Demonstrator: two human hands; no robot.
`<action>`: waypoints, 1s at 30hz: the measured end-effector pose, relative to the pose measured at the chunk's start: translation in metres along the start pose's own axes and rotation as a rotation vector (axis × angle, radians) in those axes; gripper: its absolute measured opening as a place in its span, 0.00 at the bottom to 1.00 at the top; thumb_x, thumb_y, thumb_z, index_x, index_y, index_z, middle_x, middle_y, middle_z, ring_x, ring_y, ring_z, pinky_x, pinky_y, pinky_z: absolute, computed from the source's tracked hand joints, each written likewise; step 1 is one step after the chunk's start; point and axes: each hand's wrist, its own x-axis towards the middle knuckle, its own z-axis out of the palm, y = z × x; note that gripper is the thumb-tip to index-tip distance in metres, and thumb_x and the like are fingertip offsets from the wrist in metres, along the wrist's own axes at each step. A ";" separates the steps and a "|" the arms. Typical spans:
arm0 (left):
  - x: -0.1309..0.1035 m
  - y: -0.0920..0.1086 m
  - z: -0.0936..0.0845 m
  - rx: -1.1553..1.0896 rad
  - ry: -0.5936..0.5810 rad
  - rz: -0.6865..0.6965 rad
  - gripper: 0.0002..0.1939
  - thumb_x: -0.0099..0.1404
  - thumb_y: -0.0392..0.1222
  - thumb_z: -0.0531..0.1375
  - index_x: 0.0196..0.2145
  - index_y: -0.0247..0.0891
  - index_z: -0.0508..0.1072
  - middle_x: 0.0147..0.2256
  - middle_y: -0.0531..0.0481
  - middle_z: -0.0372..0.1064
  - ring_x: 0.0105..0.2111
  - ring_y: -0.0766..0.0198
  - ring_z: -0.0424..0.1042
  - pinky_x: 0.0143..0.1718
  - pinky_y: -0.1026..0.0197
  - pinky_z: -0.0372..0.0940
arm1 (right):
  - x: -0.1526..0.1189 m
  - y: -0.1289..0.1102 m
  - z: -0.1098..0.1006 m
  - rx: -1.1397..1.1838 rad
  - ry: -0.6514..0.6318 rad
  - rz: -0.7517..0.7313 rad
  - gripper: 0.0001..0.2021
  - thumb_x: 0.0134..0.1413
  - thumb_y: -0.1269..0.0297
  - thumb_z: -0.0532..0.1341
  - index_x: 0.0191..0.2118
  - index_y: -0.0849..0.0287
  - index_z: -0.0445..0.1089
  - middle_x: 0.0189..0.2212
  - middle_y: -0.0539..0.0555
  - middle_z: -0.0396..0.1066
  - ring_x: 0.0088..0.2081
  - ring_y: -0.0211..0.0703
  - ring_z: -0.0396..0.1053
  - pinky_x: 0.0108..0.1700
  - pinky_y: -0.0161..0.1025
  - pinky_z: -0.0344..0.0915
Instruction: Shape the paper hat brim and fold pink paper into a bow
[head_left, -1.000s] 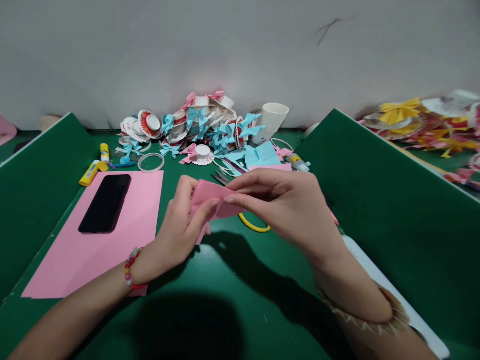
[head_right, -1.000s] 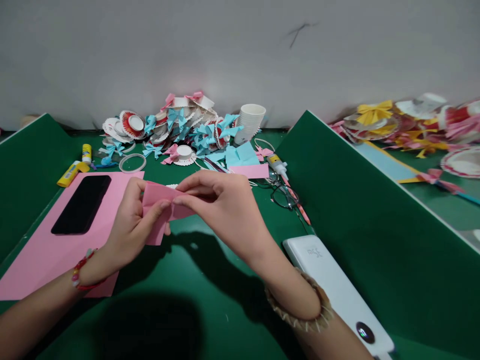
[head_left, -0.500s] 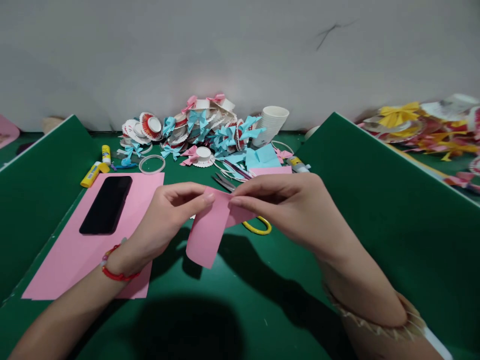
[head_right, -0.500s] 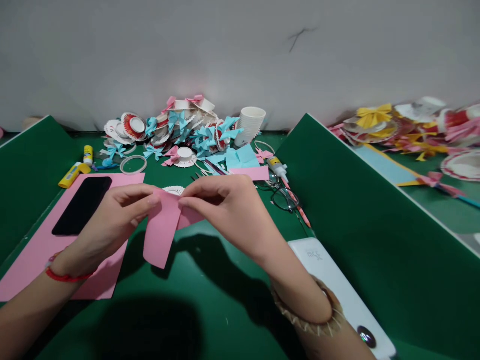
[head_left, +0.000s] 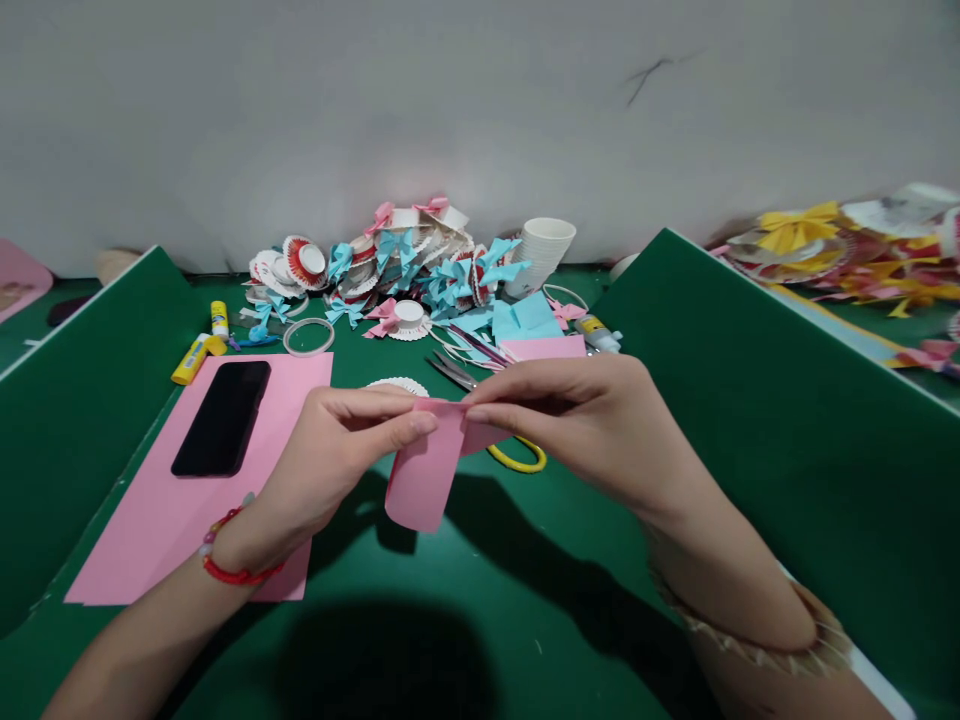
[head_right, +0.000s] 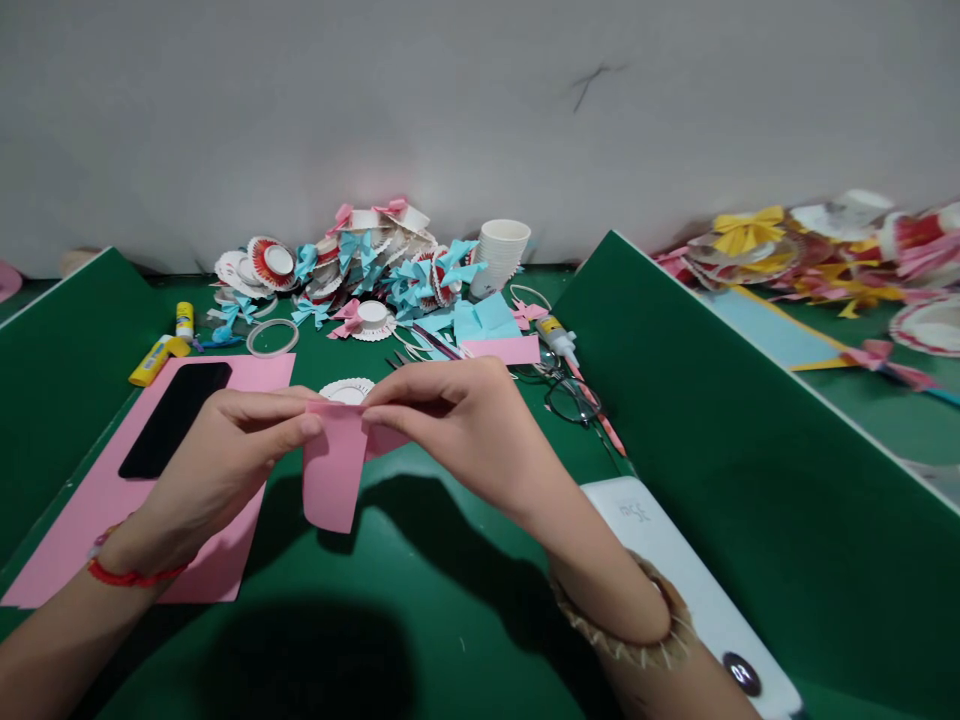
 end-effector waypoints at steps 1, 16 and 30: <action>0.000 0.000 0.000 -0.002 0.002 0.000 0.06 0.55 0.41 0.64 0.27 0.37 0.79 0.27 0.50 0.71 0.28 0.68 0.64 0.30 0.66 0.62 | 0.000 -0.001 0.000 0.002 -0.001 -0.005 0.04 0.48 0.67 0.63 0.26 0.56 0.75 0.24 0.49 0.76 0.25 0.37 0.72 0.27 0.31 0.70; 0.000 -0.005 0.001 0.038 0.052 0.040 0.08 0.55 0.43 0.63 0.25 0.36 0.78 0.26 0.51 0.72 0.28 0.67 0.66 0.29 0.65 0.62 | -0.002 -0.005 0.000 -0.071 -0.003 0.000 0.06 0.49 0.64 0.63 0.26 0.56 0.76 0.23 0.49 0.76 0.24 0.38 0.72 0.25 0.32 0.69; -0.003 -0.011 0.007 0.127 0.218 0.313 0.05 0.56 0.40 0.62 0.27 0.40 0.78 0.29 0.51 0.74 0.32 0.65 0.70 0.34 0.64 0.65 | -0.004 -0.009 0.005 0.012 -0.002 0.003 0.04 0.47 0.69 0.64 0.25 0.56 0.75 0.22 0.48 0.75 0.26 0.39 0.74 0.29 0.33 0.71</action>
